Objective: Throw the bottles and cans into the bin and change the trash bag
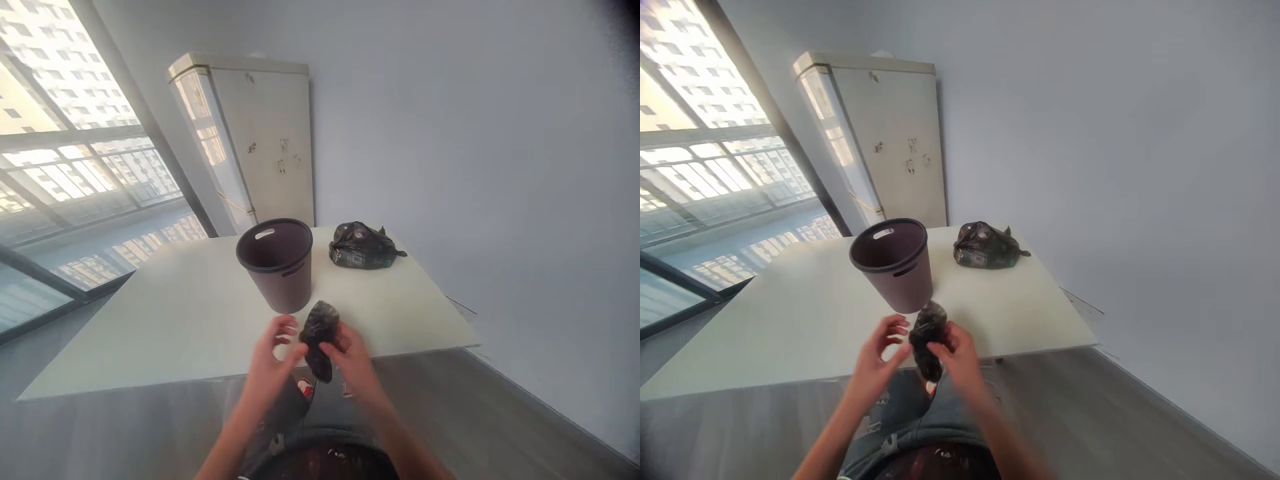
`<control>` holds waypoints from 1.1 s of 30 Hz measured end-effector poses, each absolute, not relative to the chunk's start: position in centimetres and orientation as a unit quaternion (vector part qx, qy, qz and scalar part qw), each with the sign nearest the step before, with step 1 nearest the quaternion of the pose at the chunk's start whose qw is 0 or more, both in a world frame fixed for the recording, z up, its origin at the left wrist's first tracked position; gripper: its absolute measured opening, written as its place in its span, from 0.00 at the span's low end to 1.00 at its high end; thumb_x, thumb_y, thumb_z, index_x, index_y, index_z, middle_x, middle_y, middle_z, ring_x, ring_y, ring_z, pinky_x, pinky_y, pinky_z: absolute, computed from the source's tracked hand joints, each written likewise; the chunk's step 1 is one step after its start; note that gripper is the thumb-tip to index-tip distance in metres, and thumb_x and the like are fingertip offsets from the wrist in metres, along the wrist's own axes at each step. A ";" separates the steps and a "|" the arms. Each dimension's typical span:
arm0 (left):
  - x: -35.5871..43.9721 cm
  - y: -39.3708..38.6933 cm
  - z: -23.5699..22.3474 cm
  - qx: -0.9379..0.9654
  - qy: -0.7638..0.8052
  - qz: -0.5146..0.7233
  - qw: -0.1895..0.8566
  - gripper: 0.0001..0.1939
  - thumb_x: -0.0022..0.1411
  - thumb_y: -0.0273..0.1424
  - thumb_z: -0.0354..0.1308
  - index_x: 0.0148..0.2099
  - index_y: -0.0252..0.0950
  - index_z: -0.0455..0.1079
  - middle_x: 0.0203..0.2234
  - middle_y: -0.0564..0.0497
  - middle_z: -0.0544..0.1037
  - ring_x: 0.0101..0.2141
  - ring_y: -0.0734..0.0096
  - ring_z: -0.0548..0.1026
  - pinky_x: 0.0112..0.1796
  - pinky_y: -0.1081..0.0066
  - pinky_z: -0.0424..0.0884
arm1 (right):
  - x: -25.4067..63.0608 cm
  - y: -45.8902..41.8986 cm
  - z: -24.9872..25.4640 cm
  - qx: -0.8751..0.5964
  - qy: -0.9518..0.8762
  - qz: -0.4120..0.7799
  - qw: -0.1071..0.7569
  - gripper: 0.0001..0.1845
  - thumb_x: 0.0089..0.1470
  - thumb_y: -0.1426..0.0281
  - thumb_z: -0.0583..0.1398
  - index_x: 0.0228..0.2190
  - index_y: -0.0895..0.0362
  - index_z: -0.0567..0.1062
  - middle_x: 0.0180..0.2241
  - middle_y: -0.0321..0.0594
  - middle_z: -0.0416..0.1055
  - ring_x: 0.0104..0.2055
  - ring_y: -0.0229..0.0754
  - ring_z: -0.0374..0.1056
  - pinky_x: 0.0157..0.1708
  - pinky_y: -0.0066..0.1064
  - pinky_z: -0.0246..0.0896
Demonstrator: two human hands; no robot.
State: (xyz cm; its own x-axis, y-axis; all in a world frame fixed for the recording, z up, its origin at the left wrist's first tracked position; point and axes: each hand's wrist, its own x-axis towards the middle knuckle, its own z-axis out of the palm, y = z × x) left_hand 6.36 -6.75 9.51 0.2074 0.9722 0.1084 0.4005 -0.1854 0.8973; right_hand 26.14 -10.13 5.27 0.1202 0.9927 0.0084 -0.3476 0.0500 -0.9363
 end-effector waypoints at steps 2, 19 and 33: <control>8.0 -8.0 9.8 0.658 0.508 0.365 0.418 0.16 0.62 0.48 0.62 0.44 0.44 0.74 0.37 0.47 0.81 0.39 0.60 0.80 0.42 0.64 0.77 | 24.8 -10.9 5.3 -0.399 -0.393 0.569 0.602 0.18 0.52 0.56 0.74 0.37 0.54 0.80 0.36 0.40 0.78 0.39 0.47 0.73 0.43 0.36 0.69; 7.7 -11.5 7.4 0.617 0.551 0.367 0.427 0.14 0.58 0.47 0.66 0.41 0.46 0.81 0.36 0.45 0.83 0.43 0.50 0.78 0.44 0.58 0.76 | 24.2 -12.8 4.6 -0.475 -0.396 0.483 0.620 0.24 0.58 0.46 0.66 0.29 0.52 0.69 0.29 0.37 0.66 0.33 0.45 0.62 0.32 0.32 0.63; 1.6 -12.5 8.5 0.568 0.538 0.441 0.440 0.23 0.62 0.50 0.62 0.30 0.34 0.78 0.24 0.50 0.78 0.28 0.65 0.74 0.31 0.73 0.70 | 26.0 -14.4 3.1 -0.539 -0.539 0.448 0.468 0.32 0.57 0.39 0.63 0.29 0.57 0.80 0.30 0.42 0.75 0.35 0.48 0.70 0.38 0.31 0.67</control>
